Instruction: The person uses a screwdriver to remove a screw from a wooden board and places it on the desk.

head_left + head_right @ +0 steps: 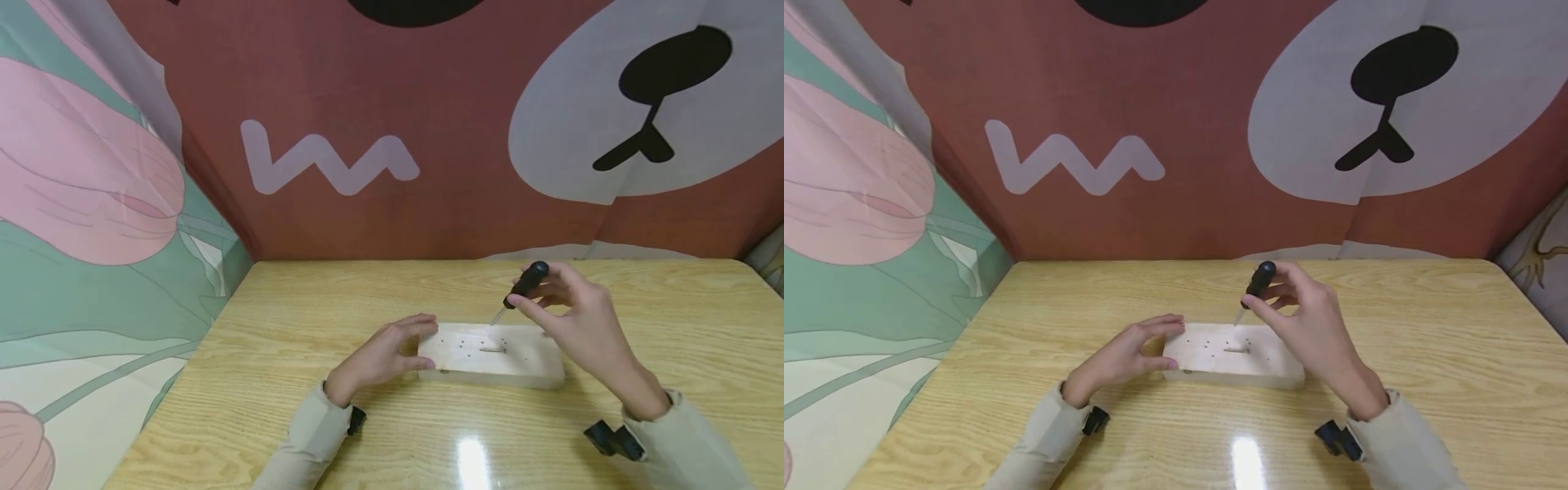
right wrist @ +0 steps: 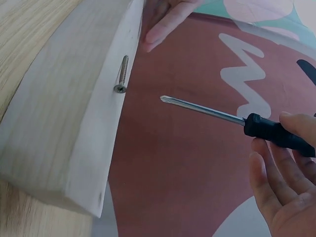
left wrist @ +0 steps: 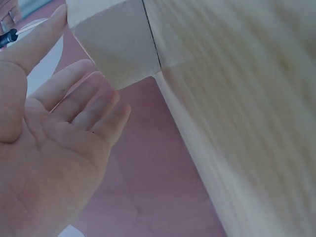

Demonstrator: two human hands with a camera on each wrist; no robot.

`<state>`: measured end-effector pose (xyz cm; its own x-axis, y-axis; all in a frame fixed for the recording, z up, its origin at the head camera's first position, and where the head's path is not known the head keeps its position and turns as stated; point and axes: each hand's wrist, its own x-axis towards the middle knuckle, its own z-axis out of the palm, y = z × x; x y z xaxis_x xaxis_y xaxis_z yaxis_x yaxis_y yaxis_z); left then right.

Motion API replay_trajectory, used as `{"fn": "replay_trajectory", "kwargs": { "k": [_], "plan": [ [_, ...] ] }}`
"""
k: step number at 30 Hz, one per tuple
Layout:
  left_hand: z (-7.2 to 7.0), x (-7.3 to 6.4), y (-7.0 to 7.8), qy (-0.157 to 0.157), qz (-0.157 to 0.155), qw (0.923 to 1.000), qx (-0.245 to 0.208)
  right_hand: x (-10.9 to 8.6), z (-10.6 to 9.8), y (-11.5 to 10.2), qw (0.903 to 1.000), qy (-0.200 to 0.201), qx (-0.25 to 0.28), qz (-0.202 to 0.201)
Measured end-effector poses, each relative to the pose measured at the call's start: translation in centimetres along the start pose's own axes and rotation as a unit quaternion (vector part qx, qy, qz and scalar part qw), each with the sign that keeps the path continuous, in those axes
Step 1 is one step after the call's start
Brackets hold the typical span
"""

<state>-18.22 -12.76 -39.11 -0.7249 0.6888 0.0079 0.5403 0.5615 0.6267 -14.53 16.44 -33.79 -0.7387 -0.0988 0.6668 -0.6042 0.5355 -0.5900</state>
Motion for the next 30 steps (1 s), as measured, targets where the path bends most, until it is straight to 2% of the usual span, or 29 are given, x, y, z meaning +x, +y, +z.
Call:
{"fn": "replay_trajectory", "kwargs": {
  "k": [3, 11, 21, 30],
  "plan": [
    [-0.1, 0.0, 0.4, 0.007, 0.008, 0.9999, 0.012, -0.1, -0.2, 0.2, 1.0, 0.002, 0.001, -0.001],
    [0.0, 0.7, 1.4, 0.027, 0.021, 0.9993, -0.016, -0.5, -1.1, 0.9, 0.9998, 0.01, 0.009, 0.012],
    [0.3, 1.8, 2.7, 0.02, 0.024, 0.9994, -0.014, -1.2, -2.4, 2.0, 0.9996, 0.029, -0.002, -0.002],
    [1.2, 3.2, 3.8, 0.011, 0.051, 0.9986, 0.004, -2.1, -3.3, 3.1, 0.9991, 0.033, -0.018, 0.018]
  ]
}}
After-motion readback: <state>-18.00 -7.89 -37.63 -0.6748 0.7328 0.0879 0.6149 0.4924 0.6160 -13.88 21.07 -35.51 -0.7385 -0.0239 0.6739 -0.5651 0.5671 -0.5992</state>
